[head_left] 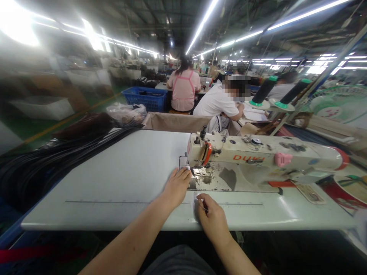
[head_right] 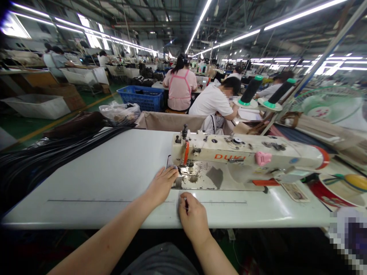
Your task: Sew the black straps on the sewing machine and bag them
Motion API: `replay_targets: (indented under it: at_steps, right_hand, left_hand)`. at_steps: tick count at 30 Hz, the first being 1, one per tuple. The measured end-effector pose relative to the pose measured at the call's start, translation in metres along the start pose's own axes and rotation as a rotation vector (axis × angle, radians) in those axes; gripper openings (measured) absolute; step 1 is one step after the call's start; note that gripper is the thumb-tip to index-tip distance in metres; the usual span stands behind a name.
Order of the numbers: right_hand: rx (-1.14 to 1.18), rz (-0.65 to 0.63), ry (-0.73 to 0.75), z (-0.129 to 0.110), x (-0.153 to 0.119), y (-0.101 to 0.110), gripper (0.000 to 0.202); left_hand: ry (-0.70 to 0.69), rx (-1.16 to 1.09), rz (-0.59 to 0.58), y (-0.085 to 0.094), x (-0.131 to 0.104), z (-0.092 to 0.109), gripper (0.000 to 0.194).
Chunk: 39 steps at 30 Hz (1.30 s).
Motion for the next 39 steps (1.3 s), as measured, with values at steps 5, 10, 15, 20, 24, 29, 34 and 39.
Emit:
replay_targets:
  at_steps: [5, 10, 15, 20, 24, 29, 34, 39]
  right_hand:
    - [-0.012, 0.005, 0.002, 0.000, -0.001, 0.001, 0.018]
    - [-0.009, 0.017, 0.007, -0.001, -0.002, 0.000, 0.017]
    - [-0.026, 0.063, 0.046, -0.006, -0.004, 0.004, 0.017]
    - [-0.040, 0.080, 0.064, -0.008, -0.006, 0.005, 0.017]
    - [-0.064, 0.082, 0.067, -0.009, -0.007, 0.005, 0.018]
    - [-0.076, 0.063, 0.053, -0.008, -0.008, 0.003, 0.018]
    - [-0.105, 0.073, 0.071, -0.011, -0.007, 0.004, 0.018]
    - [-0.136, 0.089, 0.093, -0.015, -0.007, 0.005, 0.019]
  left_hand:
    - [0.008, -0.049, -0.010, -0.004, 0.000, -0.005, 0.051]
    - [-0.003, -0.209, 0.040, 0.001, 0.017, -0.025, 0.040]
    - [0.002, -0.272, 0.072, 0.005, 0.051, -0.050, 0.031]
    - [-0.061, -0.282, 0.051, -0.002, 0.081, -0.057, 0.032]
    - [-0.085, -0.280, 0.053, -0.003, 0.091, -0.058, 0.031]
    - [-0.098, -0.266, 0.053, 0.001, 0.091, -0.055, 0.036]
    - [-0.025, -0.257, 0.081, 0.004, 0.078, -0.063, 0.030]
    - [-0.004, -0.276, 0.094, 0.008, 0.061, -0.068, 0.013]
Point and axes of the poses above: each hand's wrist, its own x-axis towards the middle knuckle, its own y-axis out of the back of the hand, z = x × y, the point moved 10 cm from there along x, towards the middle knuckle, and after that the axes turned 5 degrees about -z, right-handed, at the moved point
